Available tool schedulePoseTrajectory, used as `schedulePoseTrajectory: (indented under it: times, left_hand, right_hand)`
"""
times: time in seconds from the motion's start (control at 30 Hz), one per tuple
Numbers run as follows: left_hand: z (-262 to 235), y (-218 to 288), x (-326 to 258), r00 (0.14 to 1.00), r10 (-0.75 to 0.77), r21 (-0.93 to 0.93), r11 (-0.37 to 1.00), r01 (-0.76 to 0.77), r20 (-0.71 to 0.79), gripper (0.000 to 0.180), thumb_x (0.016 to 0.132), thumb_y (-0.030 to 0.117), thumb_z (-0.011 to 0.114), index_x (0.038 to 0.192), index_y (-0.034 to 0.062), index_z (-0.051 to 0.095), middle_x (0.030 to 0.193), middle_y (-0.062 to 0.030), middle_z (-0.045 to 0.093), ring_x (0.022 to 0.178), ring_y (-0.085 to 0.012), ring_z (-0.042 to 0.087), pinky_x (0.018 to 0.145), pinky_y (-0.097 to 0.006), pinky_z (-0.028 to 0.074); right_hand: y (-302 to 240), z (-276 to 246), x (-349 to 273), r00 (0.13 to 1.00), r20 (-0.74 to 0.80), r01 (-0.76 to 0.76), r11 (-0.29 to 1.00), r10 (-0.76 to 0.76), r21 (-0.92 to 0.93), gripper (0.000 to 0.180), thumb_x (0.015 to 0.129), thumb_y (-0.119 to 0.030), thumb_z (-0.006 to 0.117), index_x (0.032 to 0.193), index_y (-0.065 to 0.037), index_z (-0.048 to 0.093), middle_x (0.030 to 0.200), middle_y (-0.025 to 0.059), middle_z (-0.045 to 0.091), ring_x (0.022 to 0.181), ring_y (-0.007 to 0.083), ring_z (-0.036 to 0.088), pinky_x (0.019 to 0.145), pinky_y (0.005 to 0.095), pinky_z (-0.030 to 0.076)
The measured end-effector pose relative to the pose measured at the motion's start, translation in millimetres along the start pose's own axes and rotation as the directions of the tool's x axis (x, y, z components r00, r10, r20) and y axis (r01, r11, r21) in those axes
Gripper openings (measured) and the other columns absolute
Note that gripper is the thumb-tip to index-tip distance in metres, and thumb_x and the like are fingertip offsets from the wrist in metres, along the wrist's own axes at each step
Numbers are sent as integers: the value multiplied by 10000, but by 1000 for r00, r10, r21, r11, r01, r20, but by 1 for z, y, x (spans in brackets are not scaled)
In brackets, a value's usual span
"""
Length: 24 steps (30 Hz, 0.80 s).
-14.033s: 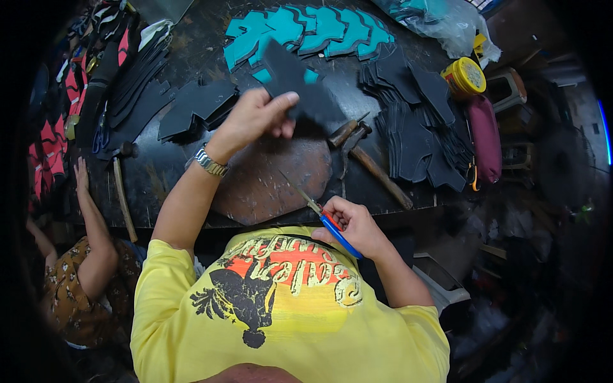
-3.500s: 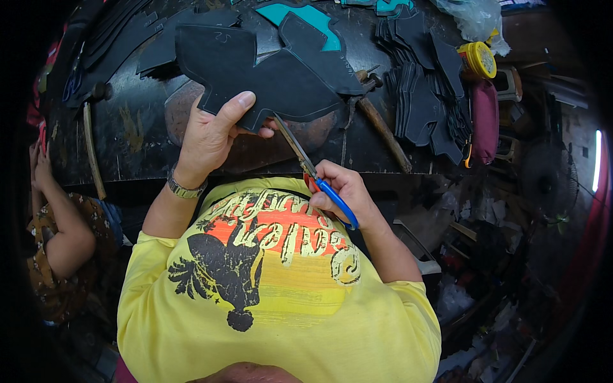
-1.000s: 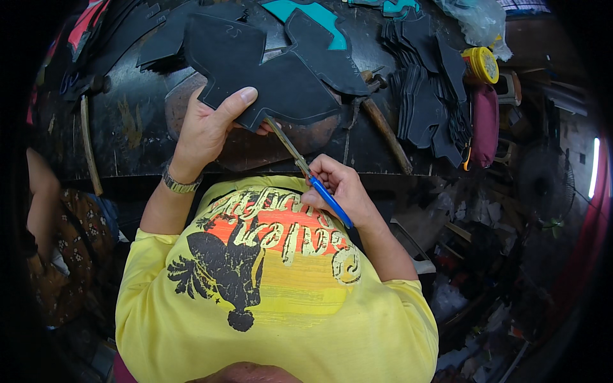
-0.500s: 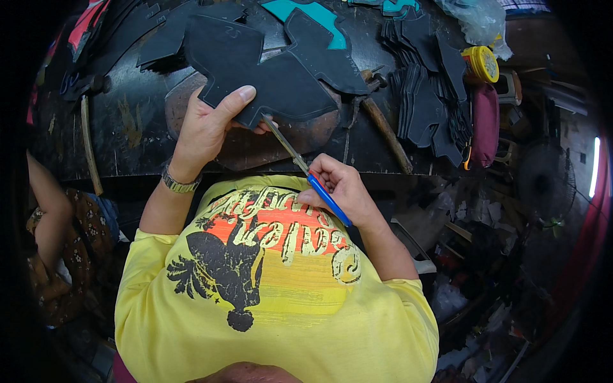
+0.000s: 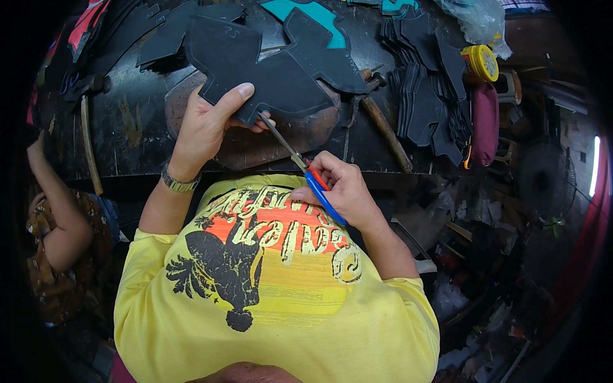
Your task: The person uses a hammer and a pointed tool to separate a teal rubber piece from a black rubber sheet, then uses scissors to trim the edges of the black rubber. The person repeats the process with another teal piece, separating and trimming the rubber pieces on a cluttered workbench.
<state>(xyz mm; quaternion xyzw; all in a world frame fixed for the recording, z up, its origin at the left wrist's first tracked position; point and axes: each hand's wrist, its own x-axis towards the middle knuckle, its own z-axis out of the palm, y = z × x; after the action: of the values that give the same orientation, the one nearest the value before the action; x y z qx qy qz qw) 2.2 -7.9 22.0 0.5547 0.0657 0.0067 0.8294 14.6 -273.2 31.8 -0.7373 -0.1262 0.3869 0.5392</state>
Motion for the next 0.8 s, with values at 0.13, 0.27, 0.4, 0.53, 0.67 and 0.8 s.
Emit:
schedulePoseTrajectory:
  times: [0.13, 0.27, 0.4, 0.53, 0.67, 0.8]
  left_hand:
    - [-2, 0, 1, 998, -58, -31, 998, 57, -31, 262, 1043, 199, 596, 1102, -49, 658, 914, -144, 747, 782, -234, 760, 674, -321, 645]
    - [-12, 7, 2, 991, -83, -60, 995, 77, -101, 268, 1040, 197, 597, 1120, -52, 655, 913, -149, 748, 777, -251, 761, 669, -327, 642]
    - [-14, 6, -2, 991, -76, -27, 997, 73, -109, 267, 1033, 192, 610, 1137, -50, 655, 962, -131, 747, 790, -230, 752, 695, -335, 635]
    - [-12, 0, -13, 998, -67, 77, 995, 67, -7, 237, 1019, 165, 634, 1146, -32, 665, 1008, -98, 746, 854, -188, 729, 786, -308, 596]
    - [-22, 3, -27, 996, -84, 96, 992, 86, -16, 227, 1012, 164, 646, 1120, -33, 679, 1008, -96, 750, 857, -181, 731, 791, -293, 588]
    - [-25, 9, -34, 990, -139, -24, 990, 138, -32, 226, 1020, 164, 622, 1119, -32, 677, 978, -104, 753, 820, -193, 741, 744, -300, 604]
  right_hand:
    - [-12, -8, -3, 997, 0, -79, 993, 79, -91, 464, 717, -243, 963, 930, -54, 597, 784, -68, 504, 700, -1, 452, 614, 179, 344]
    - [-32, -31, -4, 992, -100, 77, 996, -80, -40, 531, 693, -302, 976, 985, -55, 608, 836, -61, 524, 734, 7, 475, 650, 186, 371]
    - [-57, -63, 19, 902, -339, 199, 953, -269, -229, 481, 732, -230, 947, 1006, -42, 599, 825, -43, 542, 765, 40, 496, 672, 225, 419]
    - [-65, -86, 78, 864, -383, 80, 840, -327, -537, 580, 710, -367, 929, 1048, -7, 625, 865, 88, 650, 799, 168, 595, 744, 328, 507]
    - [-59, -107, 127, 882, -395, -61, 770, -256, -635, 605, 690, -361, 938, 1102, -19, 655, 894, 63, 644, 808, 151, 588, 768, 308, 499]
    - [-55, -117, 159, 877, -421, -128, 729, -234, -672, 583, 778, -353, 834, 1226, -23, 664, 1124, 235, 713, 1046, 374, 697, 901, 429, 534]
